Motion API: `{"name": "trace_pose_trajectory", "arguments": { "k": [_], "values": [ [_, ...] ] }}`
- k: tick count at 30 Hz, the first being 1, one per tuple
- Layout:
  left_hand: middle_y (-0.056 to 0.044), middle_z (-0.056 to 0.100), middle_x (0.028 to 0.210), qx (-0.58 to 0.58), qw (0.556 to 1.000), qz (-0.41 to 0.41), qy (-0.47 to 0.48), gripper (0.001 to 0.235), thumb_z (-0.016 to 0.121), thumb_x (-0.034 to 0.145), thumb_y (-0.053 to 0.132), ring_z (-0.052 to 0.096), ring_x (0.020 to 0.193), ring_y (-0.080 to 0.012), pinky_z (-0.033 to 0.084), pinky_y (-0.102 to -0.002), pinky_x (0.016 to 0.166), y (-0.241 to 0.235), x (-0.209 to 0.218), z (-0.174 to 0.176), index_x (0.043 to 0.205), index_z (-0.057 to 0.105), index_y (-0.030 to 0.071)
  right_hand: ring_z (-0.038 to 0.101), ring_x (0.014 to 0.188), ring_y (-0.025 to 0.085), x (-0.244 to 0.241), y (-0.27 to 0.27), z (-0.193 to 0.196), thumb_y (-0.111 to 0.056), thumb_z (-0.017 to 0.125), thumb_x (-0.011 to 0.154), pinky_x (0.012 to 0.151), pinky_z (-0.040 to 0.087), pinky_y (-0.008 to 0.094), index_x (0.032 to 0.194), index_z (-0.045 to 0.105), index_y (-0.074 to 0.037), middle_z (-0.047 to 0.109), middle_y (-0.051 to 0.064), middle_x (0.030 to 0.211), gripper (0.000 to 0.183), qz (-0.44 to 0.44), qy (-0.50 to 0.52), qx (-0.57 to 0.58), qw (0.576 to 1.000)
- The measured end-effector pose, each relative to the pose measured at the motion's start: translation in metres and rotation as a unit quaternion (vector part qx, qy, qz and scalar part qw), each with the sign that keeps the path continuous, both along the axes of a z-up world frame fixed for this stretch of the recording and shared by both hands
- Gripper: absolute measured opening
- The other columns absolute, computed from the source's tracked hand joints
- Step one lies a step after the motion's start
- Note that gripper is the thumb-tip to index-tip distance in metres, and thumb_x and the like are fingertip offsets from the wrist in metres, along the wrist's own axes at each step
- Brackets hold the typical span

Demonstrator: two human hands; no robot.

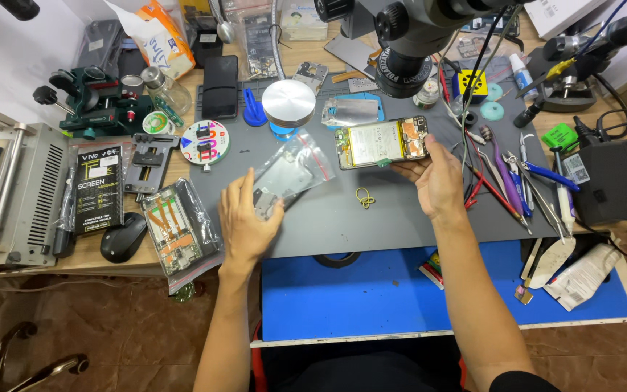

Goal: The person removes a smartphone from a plastic bag, connects a USB cable to it, and then uses red and black alligator clips to connect to the phone's battery terminals. The person holds the phone and clips throughout the process.

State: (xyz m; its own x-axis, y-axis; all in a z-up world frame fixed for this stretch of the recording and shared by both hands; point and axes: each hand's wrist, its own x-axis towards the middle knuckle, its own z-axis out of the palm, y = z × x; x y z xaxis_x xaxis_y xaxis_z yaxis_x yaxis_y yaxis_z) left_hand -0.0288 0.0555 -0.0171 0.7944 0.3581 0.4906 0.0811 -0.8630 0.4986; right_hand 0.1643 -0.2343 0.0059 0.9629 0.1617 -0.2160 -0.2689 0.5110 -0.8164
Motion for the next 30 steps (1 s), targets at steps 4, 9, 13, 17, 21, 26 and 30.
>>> {"name": "trace_pose_trajectory", "arguments": {
  "k": [4,9,13,17,21,26,30],
  "values": [
    [-0.018,0.062,0.124,-0.009,0.994,0.085,0.067,0.07,0.078,0.09,0.034,0.057,0.11,-0.0315,0.043,-0.048,0.098,0.011,-0.001,0.004,0.149,0.057,0.001,0.078,0.087,0.042,0.004,-0.007,-0.007,-0.033,0.061,0.109,0.081,0.07,0.054,0.107,0.057,-0.004,0.075,0.031,0.1,0.029,0.024,0.003,-0.015,1.0],
    [-0.021,0.056,0.141,-0.022,0.997,0.07,-0.009,0.064,0.074,0.097,0.041,0.049,0.131,-0.0351,0.036,-0.052,0.111,-0.003,-0.001,0.035,0.145,0.06,0.002,0.078,0.08,0.04,0.0,-0.008,-0.005,-0.032,0.063,0.108,0.074,0.069,0.055,0.104,0.062,-0.003,0.074,0.029,0.092,0.029,0.067,-0.003,-0.054,0.996],
    [-0.02,0.064,0.134,-0.267,0.962,-0.033,-0.035,0.043,0.057,0.106,0.024,0.062,0.126,-0.0366,0.046,-0.05,0.108,-0.043,0.013,0.043,0.143,0.06,0.003,0.078,0.074,0.04,0.003,-0.001,-0.004,-0.029,0.069,0.105,0.069,0.068,0.056,0.098,0.067,-0.004,0.074,0.028,0.087,0.027,0.113,-0.015,-0.097,0.989],
    [-0.022,0.073,0.13,-0.675,0.701,-0.215,0.082,0.05,0.062,0.105,0.027,0.075,0.108,-0.0223,0.06,-0.032,0.094,-0.062,0.04,0.011,0.149,0.056,0.003,0.079,0.071,0.034,-0.002,0.016,0.02,-0.03,0.067,0.105,0.067,0.067,0.05,0.1,0.073,0.002,0.075,0.025,0.083,0.033,0.25,-0.052,-0.184,0.949],
    [-0.021,0.078,0.111,-0.721,0.657,-0.217,0.042,0.041,0.07,0.099,0.01,0.077,0.097,-0.0248,0.065,-0.042,0.085,-0.096,0.045,0.011,0.138,0.065,-0.002,0.078,0.066,0.034,-0.003,0.027,0.024,-0.038,0.065,0.107,0.064,0.067,0.049,0.097,0.075,0.005,0.075,0.028,0.079,0.045,0.275,-0.049,-0.189,0.941],
    [-0.016,0.078,0.111,-0.725,0.663,-0.186,-0.023,0.031,0.066,0.103,0.01,0.076,0.097,-0.0218,0.064,-0.039,0.087,-0.101,0.049,-0.004,0.133,0.064,0.003,0.077,0.08,0.025,-0.013,0.023,0.012,-0.041,0.056,0.11,0.077,0.066,0.042,0.118,0.072,0.004,0.077,0.02,0.096,0.048,0.243,-0.111,-0.199,0.943],
    [-0.011,0.077,0.113,-0.705,0.69,-0.153,-0.065,0.026,0.065,0.104,0.009,0.075,0.101,-0.0201,0.062,-0.039,0.093,-0.106,0.052,-0.011,0.13,0.061,0.005,0.072,0.077,0.015,-0.039,0.025,-0.003,-0.019,0.068,0.105,0.076,0.063,0.029,0.131,0.07,0.001,0.073,0.014,0.092,0.033,0.188,-0.234,-0.246,0.922]
  ]
}}
